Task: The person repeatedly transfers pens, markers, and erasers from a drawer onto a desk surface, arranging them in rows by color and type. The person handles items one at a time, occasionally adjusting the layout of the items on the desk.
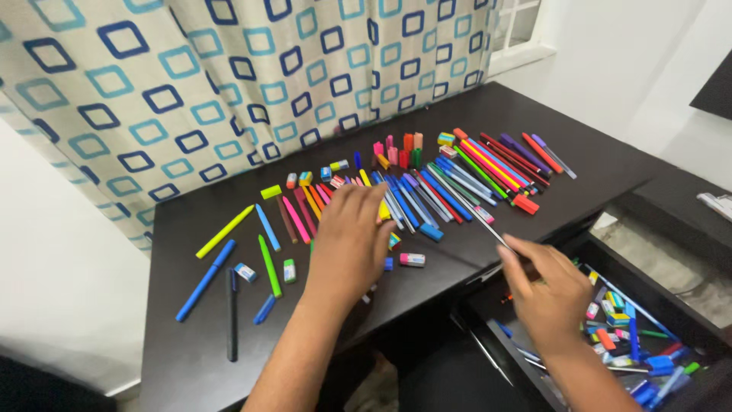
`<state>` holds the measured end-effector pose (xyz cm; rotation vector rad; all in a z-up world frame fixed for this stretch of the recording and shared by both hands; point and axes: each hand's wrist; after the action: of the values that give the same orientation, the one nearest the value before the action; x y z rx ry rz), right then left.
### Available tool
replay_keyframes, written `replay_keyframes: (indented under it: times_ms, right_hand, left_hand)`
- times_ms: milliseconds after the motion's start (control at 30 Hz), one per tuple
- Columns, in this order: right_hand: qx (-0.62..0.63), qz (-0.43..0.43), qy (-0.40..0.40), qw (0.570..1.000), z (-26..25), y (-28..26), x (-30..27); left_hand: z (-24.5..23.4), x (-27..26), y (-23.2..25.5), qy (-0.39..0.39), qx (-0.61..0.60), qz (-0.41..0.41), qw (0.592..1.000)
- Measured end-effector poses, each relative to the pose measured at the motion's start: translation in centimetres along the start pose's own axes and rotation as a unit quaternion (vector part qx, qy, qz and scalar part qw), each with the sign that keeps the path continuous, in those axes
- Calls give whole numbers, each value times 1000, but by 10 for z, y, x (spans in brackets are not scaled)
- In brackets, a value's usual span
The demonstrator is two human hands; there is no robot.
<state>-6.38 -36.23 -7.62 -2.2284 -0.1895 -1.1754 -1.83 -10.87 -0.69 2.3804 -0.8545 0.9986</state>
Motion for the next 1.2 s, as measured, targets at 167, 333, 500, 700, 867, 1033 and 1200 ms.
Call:
replay_keyframes:
  times_ms: [167,333,500,700,867,1033,1200]
  right_hand:
    - [-9,-55,-28,998,53,1,41]
    - [-32,-42,-77,996,71,2,52]
    - [-40,-33,-102,993,70,-3,57]
    - [-27,-94,-67,993,61,-2,53]
    - [-25,-95,15,995,36,11,21]
    - [-79,-22,33,996,-1,50,-28]
    - [-65,68,-99,991,-37,117,-78]
  left_hand:
    - [13,-19,-23,-38,-1,-36,999]
    - [19,-24,-21,-32,-24,-44,998]
    - [19,-22,-19,-40,-48,-37,997]
    - [21,-24,-19,-46,-62,-35,996]
    - [25,-27,-24,-57,-62,-49,995]
    - [32,-29,-28,-47,-50,-44,997]
    - [37,-35,-32,-51,-64,-43,996]
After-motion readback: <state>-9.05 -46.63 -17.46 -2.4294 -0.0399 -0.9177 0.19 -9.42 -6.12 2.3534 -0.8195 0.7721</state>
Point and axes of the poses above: each hand's wrist, its own x-axis towards the middle knuckle, its own z-axis out of the palm, y = z × x, and after that the axes turned 5 degrees about -y, right-handed
